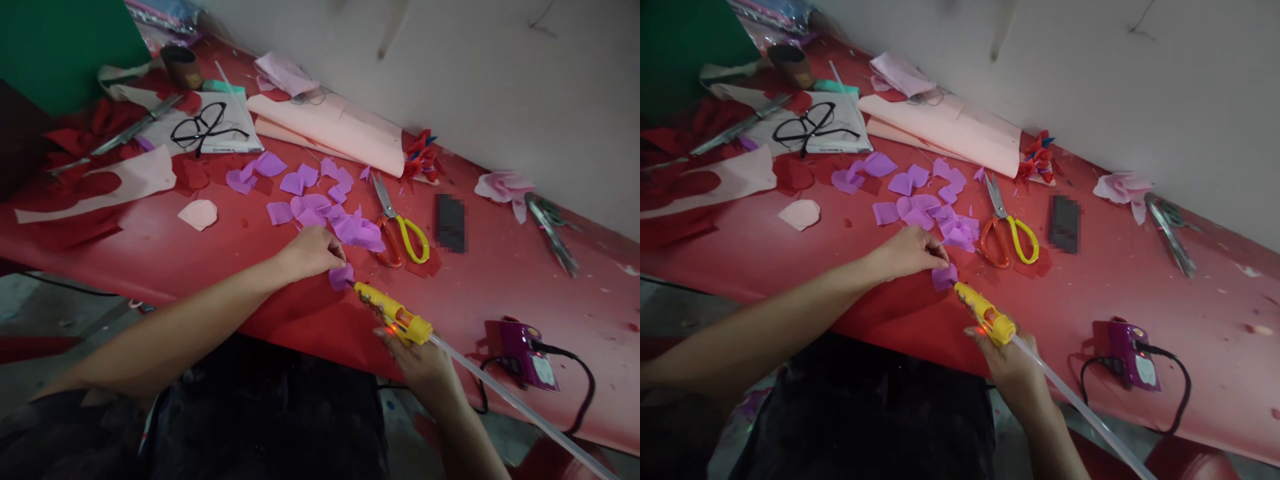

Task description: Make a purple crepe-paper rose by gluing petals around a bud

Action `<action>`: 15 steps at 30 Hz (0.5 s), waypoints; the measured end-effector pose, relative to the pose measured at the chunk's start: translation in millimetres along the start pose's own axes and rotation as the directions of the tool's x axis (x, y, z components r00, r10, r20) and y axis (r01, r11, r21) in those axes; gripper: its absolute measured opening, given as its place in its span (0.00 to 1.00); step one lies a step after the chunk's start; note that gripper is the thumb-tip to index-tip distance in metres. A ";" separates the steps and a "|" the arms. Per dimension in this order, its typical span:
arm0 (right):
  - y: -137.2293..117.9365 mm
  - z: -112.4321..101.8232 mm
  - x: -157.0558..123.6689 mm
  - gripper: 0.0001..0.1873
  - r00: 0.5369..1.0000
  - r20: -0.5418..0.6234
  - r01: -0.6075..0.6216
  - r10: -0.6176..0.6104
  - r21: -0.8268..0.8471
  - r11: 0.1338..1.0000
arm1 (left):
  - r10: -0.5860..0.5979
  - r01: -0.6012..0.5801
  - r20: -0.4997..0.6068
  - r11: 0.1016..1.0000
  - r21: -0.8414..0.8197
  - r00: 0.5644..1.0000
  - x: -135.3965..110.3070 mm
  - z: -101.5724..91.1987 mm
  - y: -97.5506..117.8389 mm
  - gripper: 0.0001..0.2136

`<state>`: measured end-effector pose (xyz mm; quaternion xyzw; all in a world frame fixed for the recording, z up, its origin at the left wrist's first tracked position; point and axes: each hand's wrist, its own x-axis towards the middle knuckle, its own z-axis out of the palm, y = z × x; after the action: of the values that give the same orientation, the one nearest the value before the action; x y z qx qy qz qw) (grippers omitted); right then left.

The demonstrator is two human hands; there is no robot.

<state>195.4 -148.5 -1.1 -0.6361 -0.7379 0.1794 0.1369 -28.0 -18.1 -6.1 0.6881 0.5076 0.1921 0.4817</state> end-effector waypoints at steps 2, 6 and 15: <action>-2.9 0.9 -0.6 0.17 1.000 0.006 0.012 -0.012 0.011 1.000 | -0.005 0.005 -0.001 1.000 0.004 1.000 0.2 0.0 0.2 0.06; -9.3 0.4 -1.3 0.17 1.000 0.017 0.006 -0.008 0.067 0.998 | -0.006 0.006 0.005 1.000 -0.008 1.000 0.7 0.6 -1.0 0.05; -17.9 0.7 -0.5 0.19 0.997 0.067 0.037 -0.041 0.068 0.997 | -0.001 0.001 0.002 1.000 -0.024 1.000 1.5 1.1 -2.8 0.06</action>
<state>179.2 -151.3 6.1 -0.6101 -0.7480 0.2229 0.1364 -28.0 -17.2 -9.3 0.6823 0.5052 0.1970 0.4904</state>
